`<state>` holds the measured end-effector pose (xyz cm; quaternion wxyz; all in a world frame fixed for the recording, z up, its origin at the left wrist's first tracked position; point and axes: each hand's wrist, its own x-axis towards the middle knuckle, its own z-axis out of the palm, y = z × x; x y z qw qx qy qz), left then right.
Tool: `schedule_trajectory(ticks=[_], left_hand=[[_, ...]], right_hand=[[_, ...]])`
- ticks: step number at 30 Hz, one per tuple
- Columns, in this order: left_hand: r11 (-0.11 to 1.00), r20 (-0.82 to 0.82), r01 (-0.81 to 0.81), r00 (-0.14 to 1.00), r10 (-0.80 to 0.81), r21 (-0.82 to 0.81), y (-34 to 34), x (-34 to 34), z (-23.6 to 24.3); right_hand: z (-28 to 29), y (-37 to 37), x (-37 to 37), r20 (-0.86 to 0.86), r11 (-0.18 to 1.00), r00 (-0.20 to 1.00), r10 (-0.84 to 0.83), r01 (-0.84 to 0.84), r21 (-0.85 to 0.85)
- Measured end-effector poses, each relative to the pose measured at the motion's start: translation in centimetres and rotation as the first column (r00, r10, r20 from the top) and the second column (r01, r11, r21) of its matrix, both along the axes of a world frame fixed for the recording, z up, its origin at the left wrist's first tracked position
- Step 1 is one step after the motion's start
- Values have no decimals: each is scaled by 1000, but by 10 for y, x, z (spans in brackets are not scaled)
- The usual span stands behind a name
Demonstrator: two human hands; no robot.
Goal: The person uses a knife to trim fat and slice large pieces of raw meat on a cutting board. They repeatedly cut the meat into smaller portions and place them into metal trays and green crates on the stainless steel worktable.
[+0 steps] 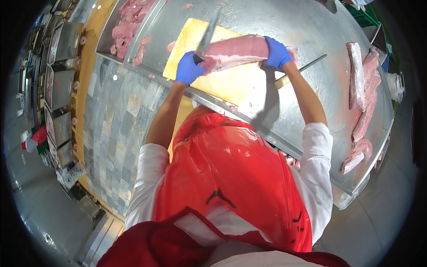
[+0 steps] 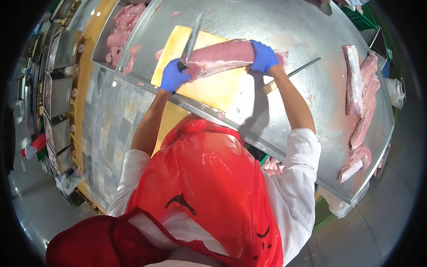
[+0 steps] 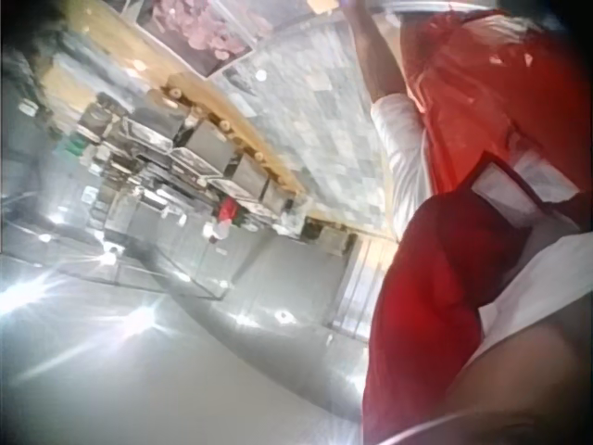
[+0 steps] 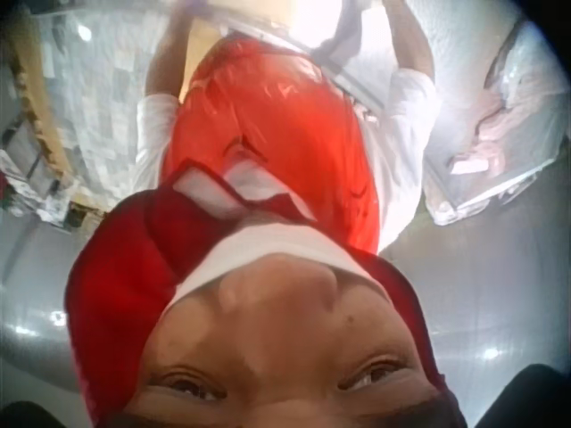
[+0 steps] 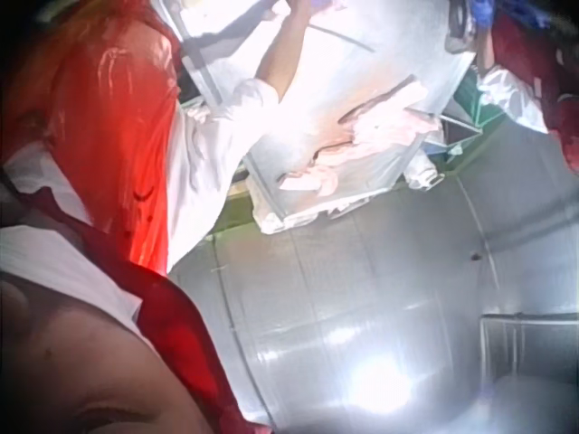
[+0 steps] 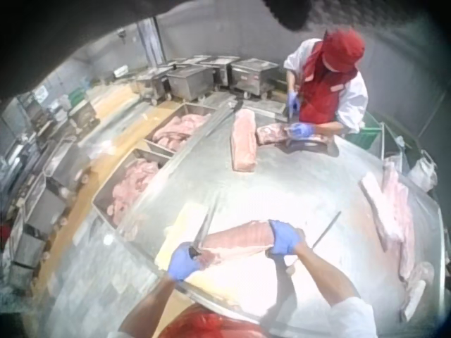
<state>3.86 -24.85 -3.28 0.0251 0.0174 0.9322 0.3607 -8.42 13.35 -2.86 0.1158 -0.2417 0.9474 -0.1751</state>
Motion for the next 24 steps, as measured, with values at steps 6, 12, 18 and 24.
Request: schedule_trajectory(ticks=[6,12,18,24], left_hand=[[983,152,-170,975,159,62,-61,-7,15],[944,8,-312,950,313,106,-146,-19,-11],[929,-15,-329,942,337,169,-197,0,22],[912,275,-215,954,120,348,-193,14,45]], right_hand=[[70,-107,55,-131,945,981,-141,94,-315],[59,-200,77,56,972,971,-233,235,-16],[1,-197,110,2,941,957,-291,285,183],[12,-159,129,-17,936,943,-332,331,121]])
